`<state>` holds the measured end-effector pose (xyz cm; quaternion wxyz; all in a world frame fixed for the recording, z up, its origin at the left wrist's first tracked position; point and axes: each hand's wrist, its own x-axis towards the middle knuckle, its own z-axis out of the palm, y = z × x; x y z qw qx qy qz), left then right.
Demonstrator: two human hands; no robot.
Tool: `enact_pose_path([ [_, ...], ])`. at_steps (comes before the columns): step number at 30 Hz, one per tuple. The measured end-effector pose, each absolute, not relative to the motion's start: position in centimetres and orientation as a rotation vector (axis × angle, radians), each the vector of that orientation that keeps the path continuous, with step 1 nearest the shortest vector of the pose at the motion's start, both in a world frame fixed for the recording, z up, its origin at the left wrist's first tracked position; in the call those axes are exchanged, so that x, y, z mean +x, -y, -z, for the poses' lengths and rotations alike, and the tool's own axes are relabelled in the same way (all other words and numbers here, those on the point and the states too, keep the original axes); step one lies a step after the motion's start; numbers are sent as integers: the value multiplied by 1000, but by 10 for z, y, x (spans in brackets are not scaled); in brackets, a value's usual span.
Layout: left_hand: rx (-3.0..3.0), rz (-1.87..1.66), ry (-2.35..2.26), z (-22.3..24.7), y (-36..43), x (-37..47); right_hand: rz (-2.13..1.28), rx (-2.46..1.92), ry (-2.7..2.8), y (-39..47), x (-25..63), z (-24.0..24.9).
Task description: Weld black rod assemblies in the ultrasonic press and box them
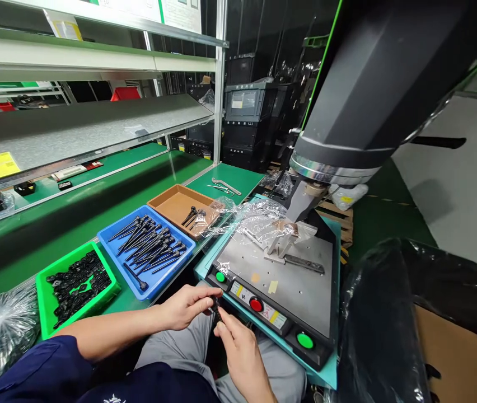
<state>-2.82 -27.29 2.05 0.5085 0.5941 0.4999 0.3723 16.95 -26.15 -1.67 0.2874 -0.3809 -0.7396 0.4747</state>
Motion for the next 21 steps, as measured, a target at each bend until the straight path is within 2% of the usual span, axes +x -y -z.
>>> enact_pose_path([
  [3, 1635, -940, -1317, -18, 278, -18, -1083, -993, 1939, 264, 168, 19],
  [8, 1793, -980, -1381, -9, 280, -7, -1117, -1025, 1941, 267, 169, 26],
  [13, 1934, -969, -1353, -12, 278, -1, -938, -1005, 1905, 269, 171, 35],
  [21, 2072, -1180, -1255, -20, 272, 16, -1174, -1103, 1695, 266, 174, 36],
])
